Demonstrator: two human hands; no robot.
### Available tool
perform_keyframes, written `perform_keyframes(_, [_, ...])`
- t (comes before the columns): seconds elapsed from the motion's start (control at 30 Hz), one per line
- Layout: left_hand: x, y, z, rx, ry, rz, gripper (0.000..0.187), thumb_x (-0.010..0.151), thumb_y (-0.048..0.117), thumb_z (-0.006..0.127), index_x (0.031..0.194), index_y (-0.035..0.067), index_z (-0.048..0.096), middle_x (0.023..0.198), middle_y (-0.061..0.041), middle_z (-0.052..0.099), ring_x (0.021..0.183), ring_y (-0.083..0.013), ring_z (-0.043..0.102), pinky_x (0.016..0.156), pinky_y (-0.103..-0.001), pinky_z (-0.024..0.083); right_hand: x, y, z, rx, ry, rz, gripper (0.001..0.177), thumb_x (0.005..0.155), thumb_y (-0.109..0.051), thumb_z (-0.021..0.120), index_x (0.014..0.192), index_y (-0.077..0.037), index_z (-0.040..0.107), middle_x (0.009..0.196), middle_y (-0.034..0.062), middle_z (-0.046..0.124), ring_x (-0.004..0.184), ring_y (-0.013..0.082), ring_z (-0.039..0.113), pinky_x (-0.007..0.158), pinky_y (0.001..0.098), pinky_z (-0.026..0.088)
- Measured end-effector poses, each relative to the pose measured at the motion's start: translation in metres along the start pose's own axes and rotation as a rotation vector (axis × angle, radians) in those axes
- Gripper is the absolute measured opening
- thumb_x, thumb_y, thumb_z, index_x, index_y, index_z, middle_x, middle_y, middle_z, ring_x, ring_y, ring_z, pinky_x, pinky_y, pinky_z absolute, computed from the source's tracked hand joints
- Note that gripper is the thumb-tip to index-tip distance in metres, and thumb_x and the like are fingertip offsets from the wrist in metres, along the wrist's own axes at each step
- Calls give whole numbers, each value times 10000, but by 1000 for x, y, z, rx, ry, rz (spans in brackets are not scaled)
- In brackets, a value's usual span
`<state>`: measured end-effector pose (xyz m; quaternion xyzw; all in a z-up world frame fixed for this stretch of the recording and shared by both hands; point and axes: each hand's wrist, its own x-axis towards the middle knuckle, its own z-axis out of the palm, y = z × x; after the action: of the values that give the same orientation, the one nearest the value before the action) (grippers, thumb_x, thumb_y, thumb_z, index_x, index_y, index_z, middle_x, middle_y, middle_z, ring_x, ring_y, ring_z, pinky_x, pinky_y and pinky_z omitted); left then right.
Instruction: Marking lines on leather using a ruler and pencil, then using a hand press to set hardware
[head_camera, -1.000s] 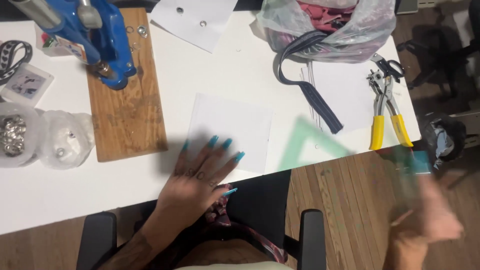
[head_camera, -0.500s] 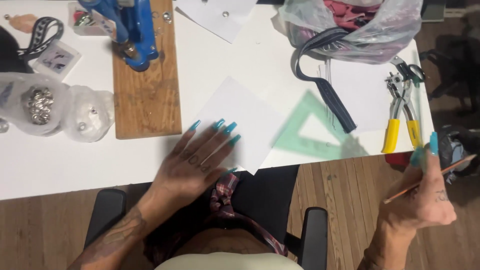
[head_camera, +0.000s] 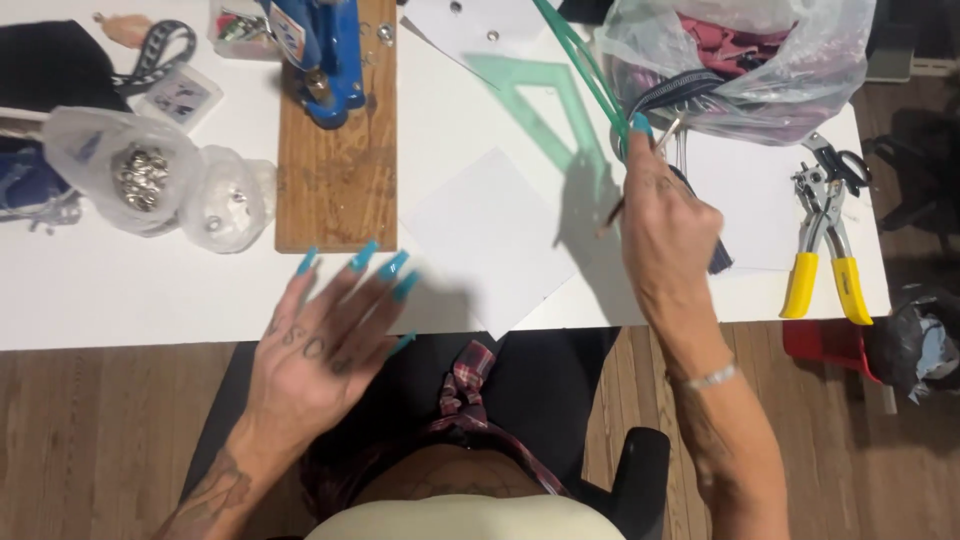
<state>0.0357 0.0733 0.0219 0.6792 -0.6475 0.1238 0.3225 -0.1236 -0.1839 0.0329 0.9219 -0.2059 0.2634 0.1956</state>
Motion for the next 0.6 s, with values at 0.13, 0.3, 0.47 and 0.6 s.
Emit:
perform_keyframes(0.13, [9,8,-15,99,104,61,227,857,147,536,1047,37,592,1085,-97,585,1060,-255,528,947,-525,385,3,-14,16,-448,-27,24,278,839,-54,589,1115,-68,570,912,40,671,404,18,416,291,170,256])
perform_keyframes(0.3, [8,-17,-5,49,45,-178,478,830,173,610,1262,158,406,1316,-22,440,1257,-212,398,1060,-518,298,-20,-35,35,-458,-212,-1,422,698,9,616,1116,9,562,1019,204,604,908,286,615,586,327,552])
perform_keyframes(0.47, [31,-34,-10,141,8,-389,477,794,164,619,1236,84,460,1233,-146,510,1165,-319,466,997,-519,324,-15,-18,43,-433,-295,42,326,807,-150,460,1054,22,583,992,164,628,717,208,637,386,318,490])
perform_keyframes(0.6, [16,-19,27,-1580,384,-657,445,656,-208,585,1022,26,485,1094,-172,517,994,-254,561,647,-171,473,-4,2,12,-74,-182,101,295,859,-144,477,1135,-47,513,1031,77,638,953,211,609,859,421,437])
